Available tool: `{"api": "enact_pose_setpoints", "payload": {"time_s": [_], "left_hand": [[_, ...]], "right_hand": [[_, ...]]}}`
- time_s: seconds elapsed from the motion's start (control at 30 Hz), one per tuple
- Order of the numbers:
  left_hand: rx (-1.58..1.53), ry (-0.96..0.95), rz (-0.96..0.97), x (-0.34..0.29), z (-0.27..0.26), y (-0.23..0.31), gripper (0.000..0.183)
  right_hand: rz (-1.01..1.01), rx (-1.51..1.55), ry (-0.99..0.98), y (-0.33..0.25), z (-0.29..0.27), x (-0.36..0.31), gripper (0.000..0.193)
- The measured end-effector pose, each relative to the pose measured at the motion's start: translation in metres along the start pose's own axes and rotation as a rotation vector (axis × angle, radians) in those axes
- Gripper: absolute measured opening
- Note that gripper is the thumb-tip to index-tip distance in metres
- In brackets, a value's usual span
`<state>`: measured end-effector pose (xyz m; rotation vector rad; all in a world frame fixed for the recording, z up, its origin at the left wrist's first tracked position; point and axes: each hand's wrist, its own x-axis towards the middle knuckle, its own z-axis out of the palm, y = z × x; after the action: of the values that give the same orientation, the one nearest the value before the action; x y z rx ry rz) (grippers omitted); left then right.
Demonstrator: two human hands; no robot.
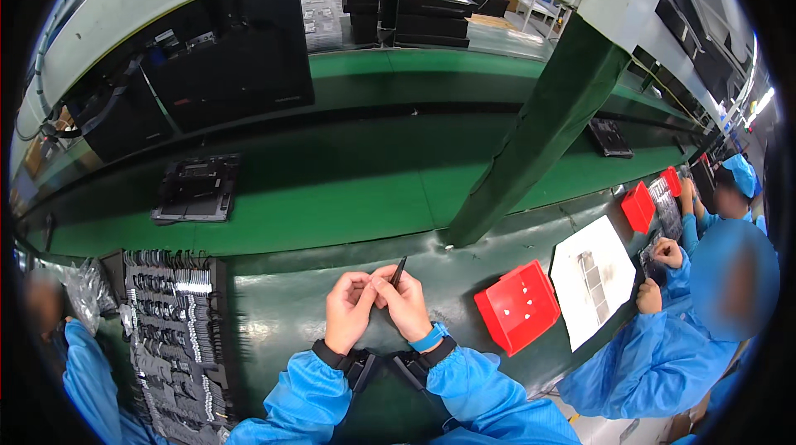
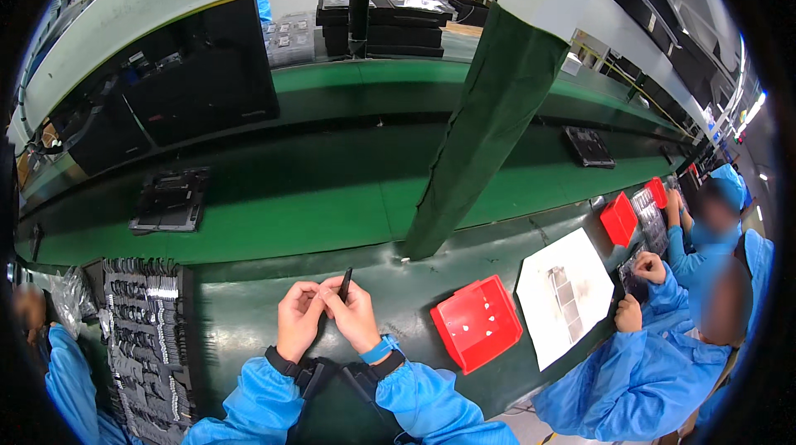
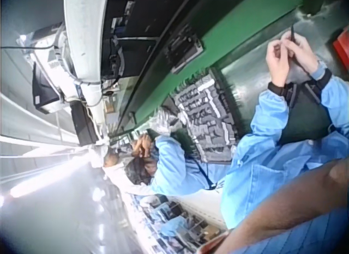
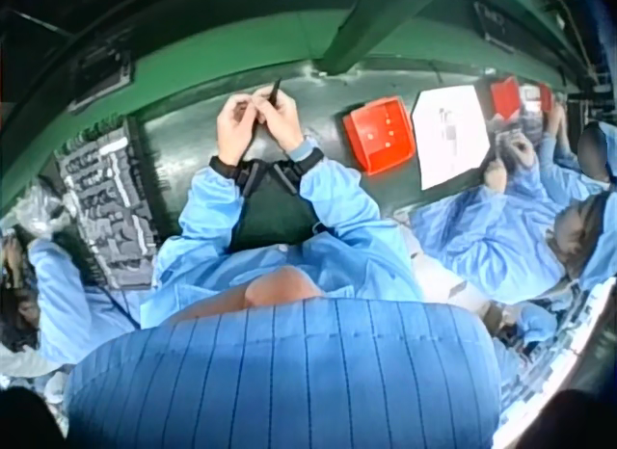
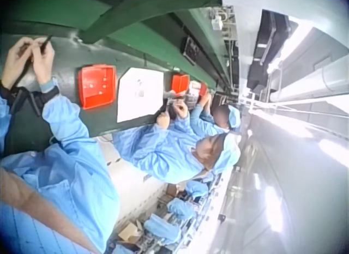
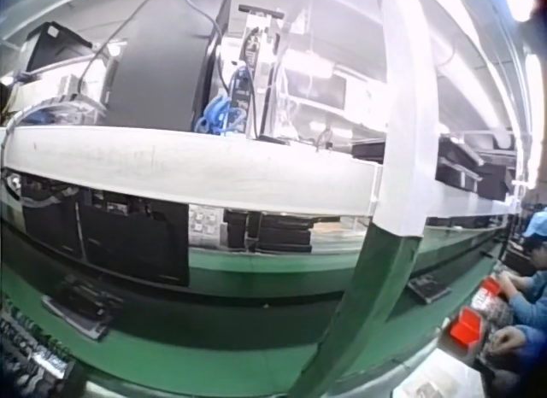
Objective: The person is assembling electronic components, possibly part of a laptop or tablet, on a factory production line.
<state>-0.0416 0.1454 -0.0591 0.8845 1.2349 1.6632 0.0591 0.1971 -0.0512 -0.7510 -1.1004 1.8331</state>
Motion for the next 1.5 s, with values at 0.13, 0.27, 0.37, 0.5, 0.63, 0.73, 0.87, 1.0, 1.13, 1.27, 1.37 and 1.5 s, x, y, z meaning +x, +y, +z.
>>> {"api": "enact_pose_setpoints", "payload": {"time_s": [0.13,0.27,0.37,0.5,0.63,0.73,0.87,1.0,1.13,1.27,1.37,1.5], "left_hand": [[-0.014,0.028,0.006,-0.001,0.001,0.007,0.006],[-0.026,0.074,0.060,-0.001,-0.001,0.012,0.010],[-0.048,0.014,0.029,0.000,-0.003,0.013,0.015],[-0.209,-0.084,-0.059,0.000,-0.010,0.014,0.017],[-0.433,-0.125,-0.112,0.001,-0.012,0.016,0.016],[-0.563,-0.190,-0.121,0.002,-0.018,0.010,0.015],[-0.564,-0.179,-0.128,0.001,-0.017,0.011,0.015],[-0.563,-0.190,-0.132,0.001,-0.016,0.010,0.016],[-0.554,-0.200,-0.124,0.001,-0.016,0.013,0.019],[-0.531,-0.185,-0.156,0.001,-0.014,0.015,0.021],[-0.528,-0.180,-0.171,0.000,-0.014,0.016,0.021],[-0.534,-0.197,-0.165,0.002,-0.014,0.013,0.020]], "right_hand": [[0.039,0.153,-0.004,-0.003,0.002,0.000,0.012],[-0.003,0.062,-0.062,0.001,0.001,0.000,0.019],[-0.016,0.048,-0.049,-0.002,0.001,-0.001,0.019],[0.009,0.070,-0.065,-0.006,0.002,0.000,0.022],[0.005,0.056,-0.095,-0.006,0.001,0.000,0.023],[-0.003,0.032,-0.100,0.002,-0.003,0.002,0.024],[-0.014,0.038,-0.076,0.006,-0.003,0.001,0.024],[-0.002,0.031,-0.045,0.003,-0.002,0.001,0.025],[0.005,0.042,-0.093,0.004,-0.005,0.000,0.021],[0.026,0.064,-0.091,-0.002,-0.001,0.000,0.020],[0.026,0.062,-0.094,-0.002,-0.001,0.000,0.020],[0.028,0.065,-0.096,-0.002,-0.004,0.000,0.021]]}}
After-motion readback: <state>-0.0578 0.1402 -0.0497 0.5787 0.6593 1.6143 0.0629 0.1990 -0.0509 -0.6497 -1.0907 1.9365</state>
